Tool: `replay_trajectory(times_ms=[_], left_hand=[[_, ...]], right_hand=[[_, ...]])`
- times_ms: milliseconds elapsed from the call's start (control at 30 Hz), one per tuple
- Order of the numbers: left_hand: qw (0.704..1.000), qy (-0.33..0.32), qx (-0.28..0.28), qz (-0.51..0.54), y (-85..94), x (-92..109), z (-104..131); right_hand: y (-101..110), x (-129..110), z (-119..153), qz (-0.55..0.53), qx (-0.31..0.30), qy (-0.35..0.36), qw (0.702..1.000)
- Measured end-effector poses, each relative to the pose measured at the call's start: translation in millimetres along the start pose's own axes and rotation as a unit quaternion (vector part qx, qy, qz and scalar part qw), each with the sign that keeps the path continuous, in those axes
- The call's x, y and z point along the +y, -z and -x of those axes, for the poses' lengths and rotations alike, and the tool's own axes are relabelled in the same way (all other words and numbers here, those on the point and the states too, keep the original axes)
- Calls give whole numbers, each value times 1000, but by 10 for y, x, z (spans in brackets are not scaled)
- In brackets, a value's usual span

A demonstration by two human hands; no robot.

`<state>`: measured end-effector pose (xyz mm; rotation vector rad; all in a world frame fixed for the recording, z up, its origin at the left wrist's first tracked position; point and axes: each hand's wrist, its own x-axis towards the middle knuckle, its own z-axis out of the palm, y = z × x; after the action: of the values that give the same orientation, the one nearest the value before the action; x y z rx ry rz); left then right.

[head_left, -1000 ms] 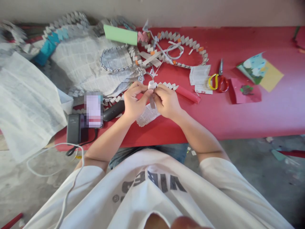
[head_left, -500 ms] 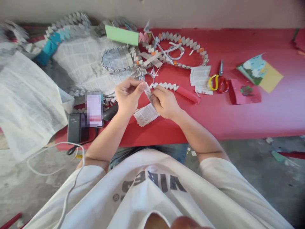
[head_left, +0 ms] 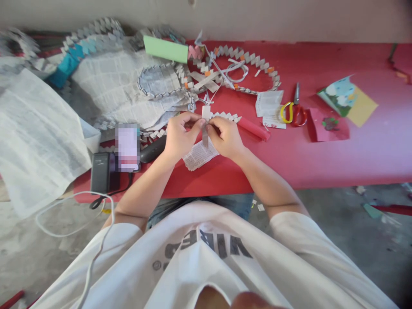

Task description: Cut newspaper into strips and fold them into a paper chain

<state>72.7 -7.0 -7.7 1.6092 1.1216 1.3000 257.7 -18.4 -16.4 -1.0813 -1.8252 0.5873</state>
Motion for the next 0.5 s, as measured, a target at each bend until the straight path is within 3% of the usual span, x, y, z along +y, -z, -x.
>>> replay_trajectory(times_ms=[267, 500], left_hand=[[994, 38, -93, -42, 6, 235, 61], [980, 84, -174, -45, -20, 288, 94]], right_hand=[[23, -54, -6, -150, 80, -57, 984], [95, 81, -90, -215, 202, -114, 949]])
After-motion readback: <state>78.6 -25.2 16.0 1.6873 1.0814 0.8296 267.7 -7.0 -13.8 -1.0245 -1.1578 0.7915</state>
